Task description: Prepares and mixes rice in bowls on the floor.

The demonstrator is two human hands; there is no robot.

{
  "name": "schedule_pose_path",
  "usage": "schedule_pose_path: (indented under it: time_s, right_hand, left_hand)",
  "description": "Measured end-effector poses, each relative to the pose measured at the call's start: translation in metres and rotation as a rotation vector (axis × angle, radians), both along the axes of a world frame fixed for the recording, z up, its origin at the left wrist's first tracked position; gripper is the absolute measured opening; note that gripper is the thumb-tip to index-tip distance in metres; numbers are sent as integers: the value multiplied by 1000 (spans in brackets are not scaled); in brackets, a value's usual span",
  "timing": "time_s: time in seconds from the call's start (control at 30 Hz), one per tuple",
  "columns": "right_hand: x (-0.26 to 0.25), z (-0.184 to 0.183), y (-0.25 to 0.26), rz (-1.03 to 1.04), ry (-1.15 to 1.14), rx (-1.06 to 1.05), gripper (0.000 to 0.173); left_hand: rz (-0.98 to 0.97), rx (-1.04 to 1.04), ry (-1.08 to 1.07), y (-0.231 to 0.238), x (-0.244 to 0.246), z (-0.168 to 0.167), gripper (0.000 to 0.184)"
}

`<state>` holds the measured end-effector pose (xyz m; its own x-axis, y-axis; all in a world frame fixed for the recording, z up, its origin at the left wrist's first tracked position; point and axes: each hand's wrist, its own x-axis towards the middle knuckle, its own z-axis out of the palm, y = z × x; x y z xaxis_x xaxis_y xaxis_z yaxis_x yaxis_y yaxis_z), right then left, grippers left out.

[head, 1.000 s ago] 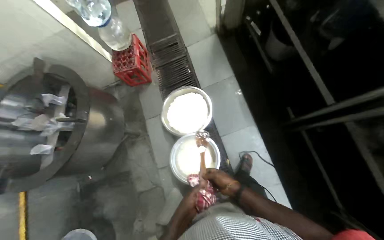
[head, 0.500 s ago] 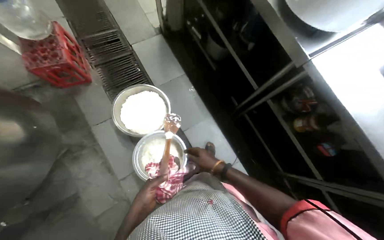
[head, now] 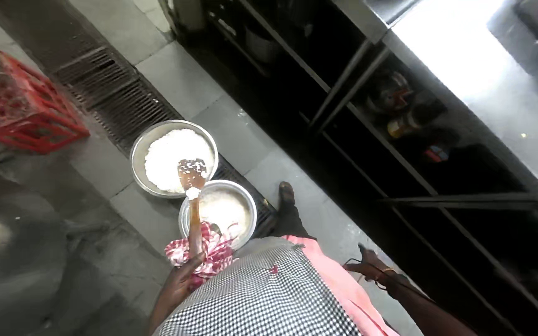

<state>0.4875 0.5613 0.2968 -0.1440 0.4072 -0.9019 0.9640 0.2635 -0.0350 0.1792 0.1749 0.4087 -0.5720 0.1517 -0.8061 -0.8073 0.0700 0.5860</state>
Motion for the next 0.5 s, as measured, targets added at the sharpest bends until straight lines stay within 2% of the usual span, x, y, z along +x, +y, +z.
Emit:
schedule_pose_path:
  time_s: [0.03, 0.07, 0.13, 0.17, 0.27, 0.37, 0.43, 0.47, 0.5]
  right_hand:
    - [-3, -7, 0, -40, 125, 37, 116]
    - [-7, -14, -4, -94, 280, 51, 108]
    - [-20, -24, -15, -235, 521, 10, 53]
    - [-32, -23, -19, -278, 552, -15, 38]
    - [-48, -31, -20, -284, 616, -59, 32]
    - [-42, -60, -24, -68, 549, -24, 29]
    - [-34, -74, -34, 58, 412, -51, 33]
    - [-30, -81, -41, 105, 358, -61, 36]
    - [-22, -87, -48, 145, 322, -48, 36]
  left_hand:
    - [5, -37, -19, 16, -4, 19, 16]
    - [5, -48, -20, 25, -5, 29, 17]
    - [-6, -8, 16, 35, -6, 35, 20]
    - [-8, 9, 27, 38, -8, 35, 22]
    - [-55, 6, 14, 45, -18, 32, 25]
    - [-148, 283, 57, 26, -27, 4, 27]
    - [-139, -15, -10, 51, -33, 23, 25]
    - [-156, -105, -20, 53, -38, 21, 23]
    - [-191, -72, 15, 40, -42, 6, 20]
